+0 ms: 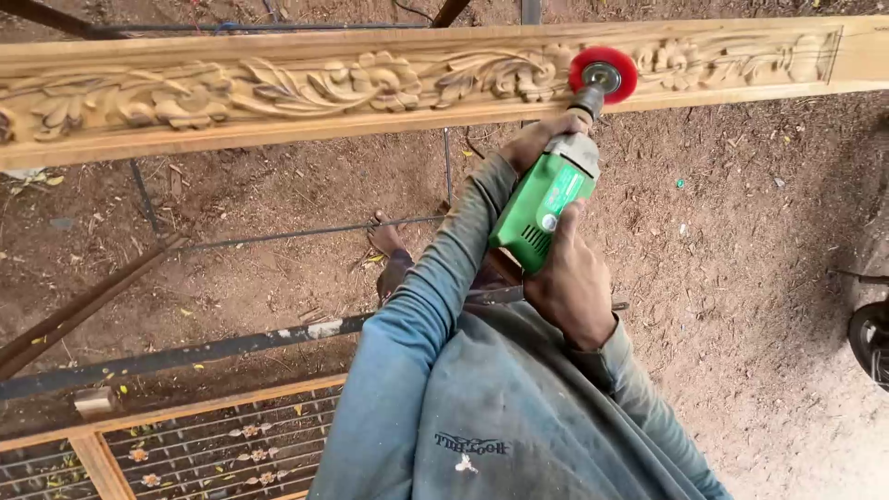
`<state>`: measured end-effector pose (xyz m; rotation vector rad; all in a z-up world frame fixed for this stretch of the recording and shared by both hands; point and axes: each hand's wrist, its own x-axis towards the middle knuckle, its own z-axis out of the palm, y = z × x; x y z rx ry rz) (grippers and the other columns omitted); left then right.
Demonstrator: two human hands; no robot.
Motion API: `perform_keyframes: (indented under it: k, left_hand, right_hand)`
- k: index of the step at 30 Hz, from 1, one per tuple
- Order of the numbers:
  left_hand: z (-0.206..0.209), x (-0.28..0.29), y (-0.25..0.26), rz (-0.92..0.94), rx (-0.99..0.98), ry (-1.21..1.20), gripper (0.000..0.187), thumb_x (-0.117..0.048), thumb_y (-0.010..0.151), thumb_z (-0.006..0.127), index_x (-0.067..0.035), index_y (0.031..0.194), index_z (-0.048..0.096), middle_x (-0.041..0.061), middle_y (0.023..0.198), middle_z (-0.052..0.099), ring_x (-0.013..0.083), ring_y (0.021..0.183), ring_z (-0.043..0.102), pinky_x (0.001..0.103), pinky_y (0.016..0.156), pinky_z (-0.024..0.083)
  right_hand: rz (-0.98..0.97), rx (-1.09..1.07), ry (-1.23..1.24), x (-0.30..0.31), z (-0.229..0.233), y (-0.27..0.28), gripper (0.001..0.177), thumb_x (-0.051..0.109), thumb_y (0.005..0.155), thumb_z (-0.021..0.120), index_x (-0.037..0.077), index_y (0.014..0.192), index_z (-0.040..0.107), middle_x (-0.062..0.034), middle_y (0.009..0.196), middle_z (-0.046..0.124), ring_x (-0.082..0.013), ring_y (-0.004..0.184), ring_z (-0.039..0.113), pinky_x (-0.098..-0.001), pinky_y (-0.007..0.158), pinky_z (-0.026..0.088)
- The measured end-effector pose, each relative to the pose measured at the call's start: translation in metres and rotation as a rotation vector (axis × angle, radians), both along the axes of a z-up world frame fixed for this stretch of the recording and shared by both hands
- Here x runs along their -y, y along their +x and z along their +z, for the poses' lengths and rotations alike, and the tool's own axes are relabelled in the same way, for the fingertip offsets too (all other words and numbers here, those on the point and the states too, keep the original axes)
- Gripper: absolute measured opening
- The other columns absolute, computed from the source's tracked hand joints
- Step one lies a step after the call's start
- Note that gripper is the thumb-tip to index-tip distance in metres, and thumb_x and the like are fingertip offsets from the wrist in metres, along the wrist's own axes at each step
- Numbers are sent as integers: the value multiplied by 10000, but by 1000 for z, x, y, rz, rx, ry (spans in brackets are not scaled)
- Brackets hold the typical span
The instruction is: Sand the surface of a carved wooden board using a power drill with a sanding brush attachment.
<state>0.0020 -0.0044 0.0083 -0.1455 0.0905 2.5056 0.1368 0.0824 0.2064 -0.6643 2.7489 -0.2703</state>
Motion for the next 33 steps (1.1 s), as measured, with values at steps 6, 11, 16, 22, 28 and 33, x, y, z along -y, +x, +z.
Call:
perform_keyframes:
  k: [6,11,16,22,28,33]
  left_hand:
    - [-38,-39,-9,5,-66,-539,320,-323,846,762,-26,964,752,47,817,727,166,699,665,318,644,547]
    - [-31,-61,-18,-41,-208,-981,458,-498,797,709,-62,899,804,47,753,757,159,673,700,302,613,521]
    - [-36,-68,-20,101,-192,-679,419,-437,849,729,-38,978,714,42,783,655,163,669,591,329,614,505]
    - [-8,-34,-9,151,-42,-472,380,-383,826,729,-28,955,697,40,786,678,164,651,632,331,612,541]
    - [-6,-46,-13,156,-8,-443,370,-383,817,718,-34,938,701,32,763,670,159,630,624,308,586,522]
    - [-4,-49,-4,173,62,-451,344,-358,831,719,-28,930,711,30,770,668,153,638,614,312,591,507]
  right_hand:
    - [-80,-23,-5,-46,-41,17,1071,156,822,755,-13,1566,3,-252,937,690,-454,684,667,-552,517,480]
    - [-207,-31,52,-57,-41,16,1064,202,860,798,71,1587,32,-257,956,688,-461,717,668,-551,570,497]
    - [-146,-108,1,-64,-35,0,1097,197,860,808,75,1627,33,-280,1058,687,-446,815,688,-508,613,531]
    - [-74,-21,82,-61,-21,-11,1079,211,865,819,84,1615,54,-221,985,699,-417,757,675,-523,570,503]
    - [-44,-28,58,-77,-25,-18,1045,225,906,809,51,1621,67,-207,959,700,-378,711,678,-491,561,516]
    - [-64,39,195,-79,-17,-13,1047,150,839,758,47,1623,73,-226,911,680,-427,723,660,-537,595,498]
